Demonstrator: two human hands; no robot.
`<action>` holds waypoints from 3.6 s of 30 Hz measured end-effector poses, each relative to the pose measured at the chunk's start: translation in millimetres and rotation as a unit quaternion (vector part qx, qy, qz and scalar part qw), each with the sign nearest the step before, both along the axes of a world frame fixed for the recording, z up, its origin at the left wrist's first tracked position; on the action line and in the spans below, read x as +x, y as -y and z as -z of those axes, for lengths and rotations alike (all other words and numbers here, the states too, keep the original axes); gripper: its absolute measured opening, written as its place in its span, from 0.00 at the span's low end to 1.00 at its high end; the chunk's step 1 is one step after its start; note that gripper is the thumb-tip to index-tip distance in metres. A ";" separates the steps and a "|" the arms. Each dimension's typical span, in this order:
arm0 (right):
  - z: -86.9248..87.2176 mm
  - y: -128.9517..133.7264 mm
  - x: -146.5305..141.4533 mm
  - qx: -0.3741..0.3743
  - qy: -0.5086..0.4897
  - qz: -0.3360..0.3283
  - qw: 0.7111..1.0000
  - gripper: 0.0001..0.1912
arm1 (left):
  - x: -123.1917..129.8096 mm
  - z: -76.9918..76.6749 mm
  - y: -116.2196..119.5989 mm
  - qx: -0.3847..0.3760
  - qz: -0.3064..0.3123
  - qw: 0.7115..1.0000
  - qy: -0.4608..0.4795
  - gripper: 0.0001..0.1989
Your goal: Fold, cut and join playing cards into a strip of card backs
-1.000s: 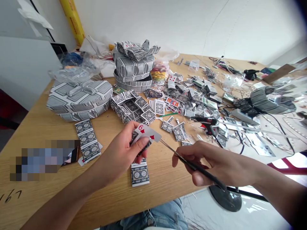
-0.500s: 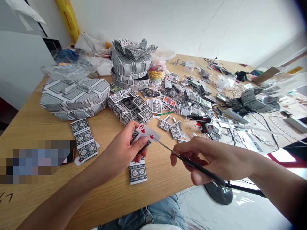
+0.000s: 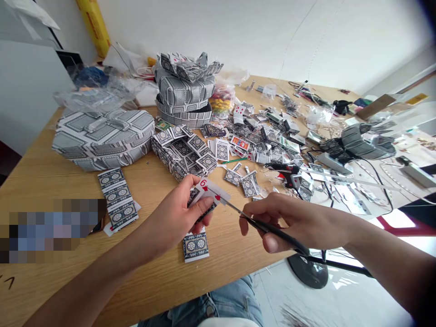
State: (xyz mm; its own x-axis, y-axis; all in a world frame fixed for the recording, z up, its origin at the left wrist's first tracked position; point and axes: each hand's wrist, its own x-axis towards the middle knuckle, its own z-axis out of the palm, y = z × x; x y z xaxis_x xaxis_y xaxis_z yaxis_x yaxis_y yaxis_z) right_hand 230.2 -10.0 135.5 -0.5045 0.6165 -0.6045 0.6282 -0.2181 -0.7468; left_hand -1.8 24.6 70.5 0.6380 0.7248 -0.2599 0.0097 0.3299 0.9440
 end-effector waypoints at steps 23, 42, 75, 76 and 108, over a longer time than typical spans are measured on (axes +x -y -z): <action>0.0 1.4 -2.5 -0.030 -0.040 0.015 0.999 0.28 | 0.5 1.7 0.3 0.001 -0.014 1.000 0.000 0.10; -0.5 -6.5 3.5 -0.068 -0.062 -0.002 0.996 0.22 | -4.7 2.4 -3.3 0.020 0.009 1.000 -0.022 0.12; 1.5 -12.6 6.2 -0.106 -0.077 -0.008 0.991 0.29 | -3.7 -3.9 -5.5 0.015 0.018 1.000 -0.008 0.12; 2.5 -12.6 6.0 -0.104 -0.080 -0.010 0.991 0.29 | -3.8 -4.0 -5.2 0.017 0.015 1.000 -0.011 0.12; 1.4 -14.3 5.3 -0.094 -0.113 -0.019 0.989 0.28 | -4.7 -2.7 -4.9 0.012 0.034 0.999 -0.012 0.16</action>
